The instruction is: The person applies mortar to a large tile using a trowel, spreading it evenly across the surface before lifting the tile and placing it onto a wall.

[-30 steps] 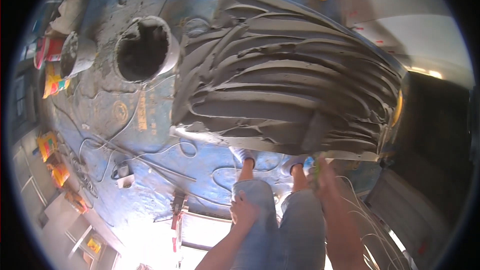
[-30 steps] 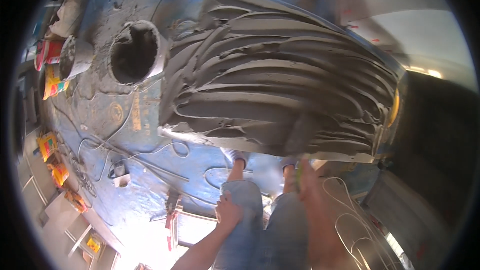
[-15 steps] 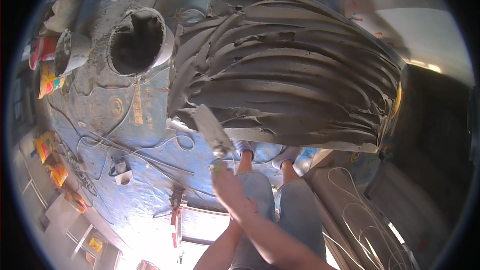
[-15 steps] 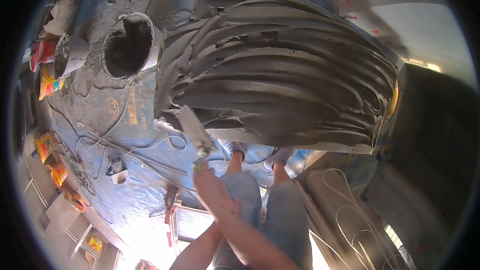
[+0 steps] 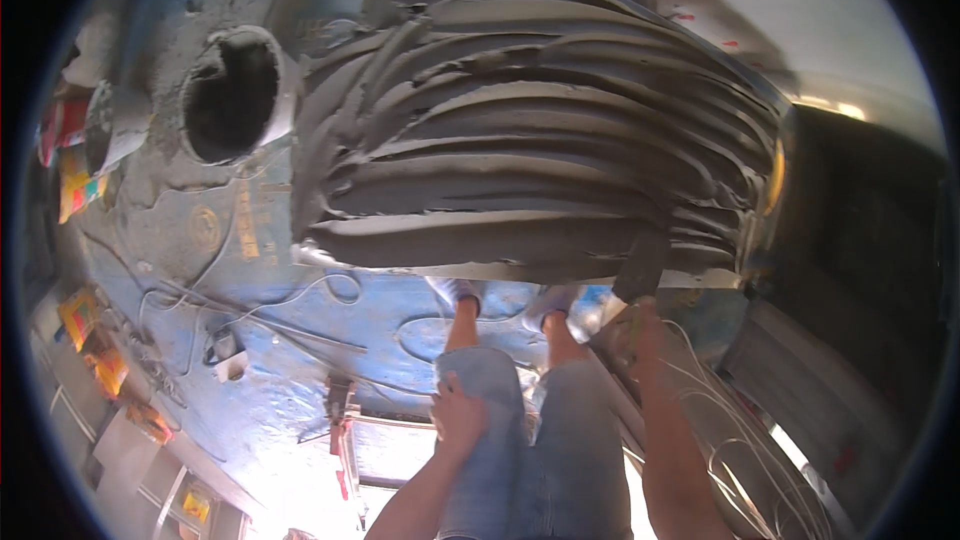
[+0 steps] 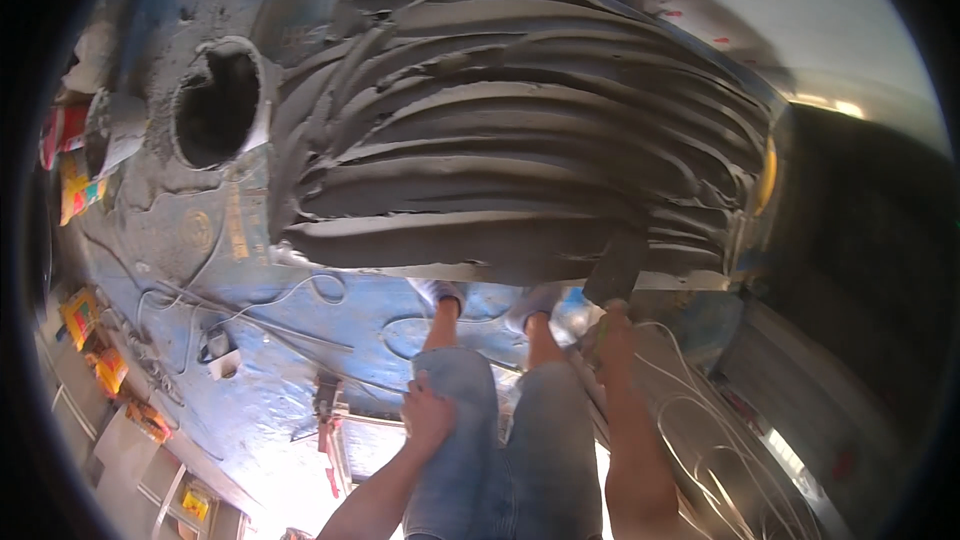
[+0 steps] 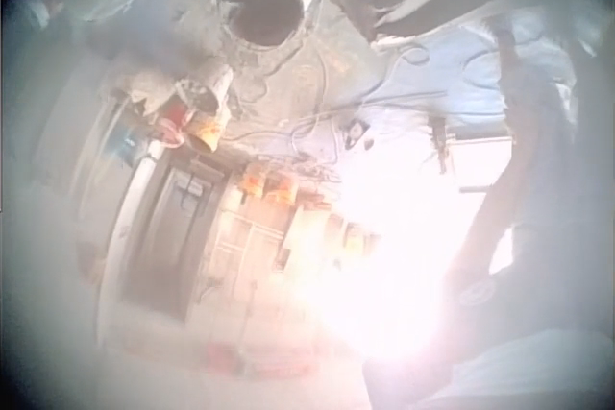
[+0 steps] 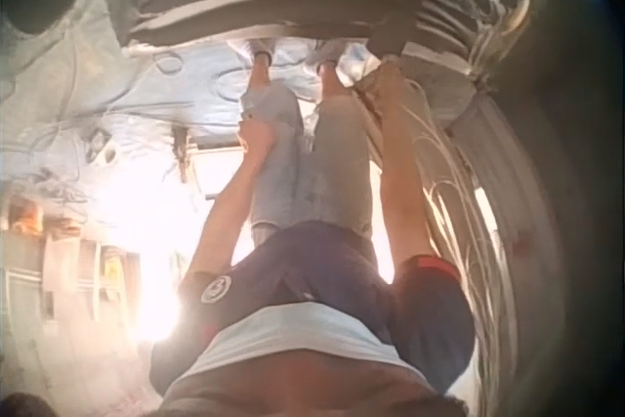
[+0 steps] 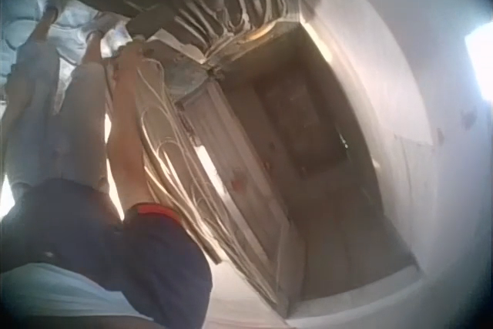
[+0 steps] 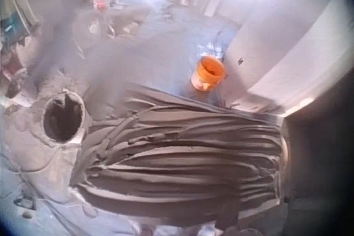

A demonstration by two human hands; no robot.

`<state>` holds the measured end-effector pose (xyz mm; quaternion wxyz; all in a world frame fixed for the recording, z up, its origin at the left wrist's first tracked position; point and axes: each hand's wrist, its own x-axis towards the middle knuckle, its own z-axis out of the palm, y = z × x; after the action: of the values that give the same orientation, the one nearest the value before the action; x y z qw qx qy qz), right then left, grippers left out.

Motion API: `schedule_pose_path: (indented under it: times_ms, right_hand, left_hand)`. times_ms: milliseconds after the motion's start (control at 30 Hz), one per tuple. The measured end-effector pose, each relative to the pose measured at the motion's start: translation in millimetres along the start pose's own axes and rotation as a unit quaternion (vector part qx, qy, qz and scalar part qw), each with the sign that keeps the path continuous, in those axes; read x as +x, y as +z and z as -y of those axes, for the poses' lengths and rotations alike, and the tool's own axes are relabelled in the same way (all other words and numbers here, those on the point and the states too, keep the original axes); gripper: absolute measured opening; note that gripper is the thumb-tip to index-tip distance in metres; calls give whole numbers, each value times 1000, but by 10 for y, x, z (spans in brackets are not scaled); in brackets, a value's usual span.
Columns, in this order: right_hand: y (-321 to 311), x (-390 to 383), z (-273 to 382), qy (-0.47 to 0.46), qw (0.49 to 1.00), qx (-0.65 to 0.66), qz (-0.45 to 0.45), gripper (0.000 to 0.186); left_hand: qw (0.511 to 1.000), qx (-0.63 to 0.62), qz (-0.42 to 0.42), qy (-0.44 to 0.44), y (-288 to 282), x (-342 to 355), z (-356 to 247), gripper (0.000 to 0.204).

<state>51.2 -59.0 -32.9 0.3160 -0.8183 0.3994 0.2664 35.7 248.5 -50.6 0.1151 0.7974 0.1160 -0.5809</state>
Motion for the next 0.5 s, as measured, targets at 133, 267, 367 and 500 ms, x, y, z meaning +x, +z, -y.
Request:
schedule_pose_path:
  times_ms: [133,267,367,500]
  right_hand:
    - [294,-74,708,326,599,711,171,42]
    - [1307,-808,1833,168,863,415,234,38]
    - [1968,-1010,2452,-82,969,86,217,34]
    - [2334,-937,2768,-166,980,-3,109,33]
  left_hand:
    - [999,28,37,19,51,22,-131,72]
    - [987,26,-143,74,475,90,233,68]
    - [970,4,-225,94,540,84,175,68]
    - [996,-1,-83,-35,138,-13,-154,69]
